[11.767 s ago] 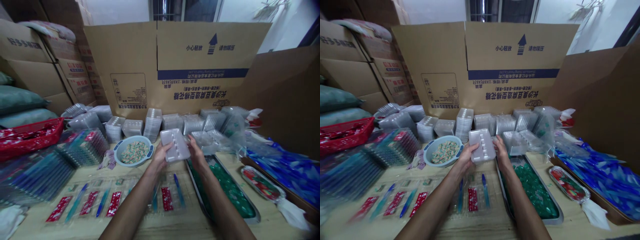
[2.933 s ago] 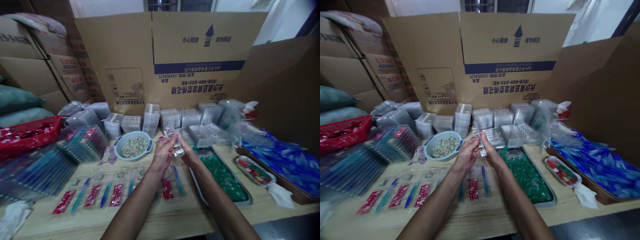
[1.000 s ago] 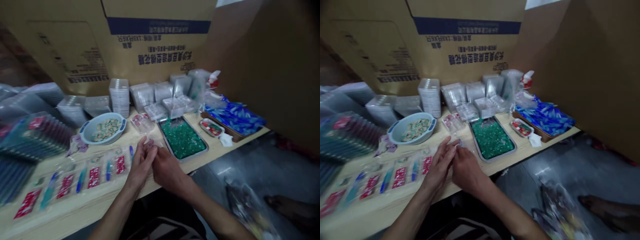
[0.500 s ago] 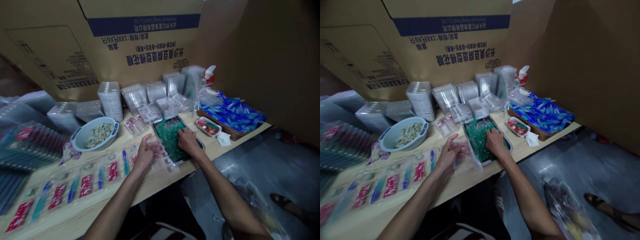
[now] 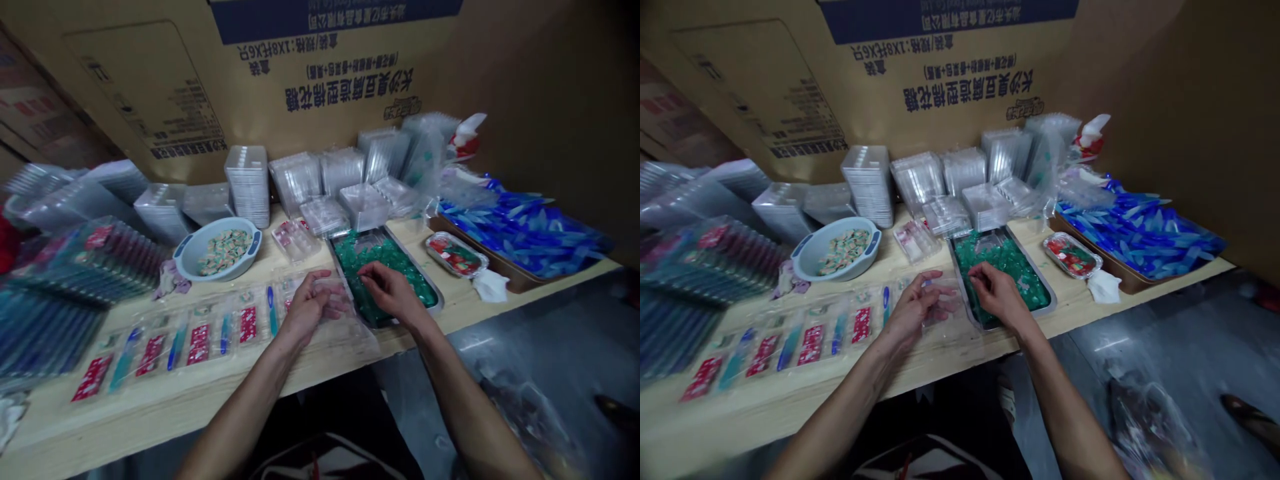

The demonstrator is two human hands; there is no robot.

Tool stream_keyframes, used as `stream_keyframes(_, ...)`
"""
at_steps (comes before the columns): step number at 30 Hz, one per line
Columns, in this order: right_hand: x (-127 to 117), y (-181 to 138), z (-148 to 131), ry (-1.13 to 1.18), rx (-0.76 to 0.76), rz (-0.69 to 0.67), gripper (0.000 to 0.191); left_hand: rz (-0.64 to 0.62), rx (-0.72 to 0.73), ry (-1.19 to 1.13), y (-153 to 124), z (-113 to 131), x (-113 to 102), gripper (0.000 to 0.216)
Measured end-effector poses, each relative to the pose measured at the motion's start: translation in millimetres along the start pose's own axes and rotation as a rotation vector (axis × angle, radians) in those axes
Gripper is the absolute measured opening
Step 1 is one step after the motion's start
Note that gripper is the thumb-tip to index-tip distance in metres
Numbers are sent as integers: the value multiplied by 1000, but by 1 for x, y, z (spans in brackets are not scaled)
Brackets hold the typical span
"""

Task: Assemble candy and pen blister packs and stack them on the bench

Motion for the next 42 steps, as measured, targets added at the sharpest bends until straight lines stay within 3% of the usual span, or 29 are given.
stream_keyframes(6,18,9,-7,126,30,-59,29,91,61,20,-9,7,-17,41)
stream_keyframes(10,27,12,-20,60,-25,-102,27,118,93,48,-14,8,-22,34)
stream_keyframes(16,41,12,-28,67,-22,-115,23,107,90,38,-16,8,-24,37)
stream_keyframes(24,40,16,-33,136,-48,-93,21,60,67,36,-20,9,-24,37)
stream_keyframes(34,51,15,-53,-13,-197,-178,18,51,33,26,-22,8,-25,36)
stream_keyframes(42,54,18,-49,-21,-215,-219,17,32,41,37,-22,5,-31,37)
Point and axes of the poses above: each hand's wrist, its own y-axis towards the middle knuckle, its own x-axis out of the palm, z = x × y, the point moved 9 cm from there along y, towards the middle knuckle, and after that the axes turned 11 degrees about -x, right-handed, at the moved point
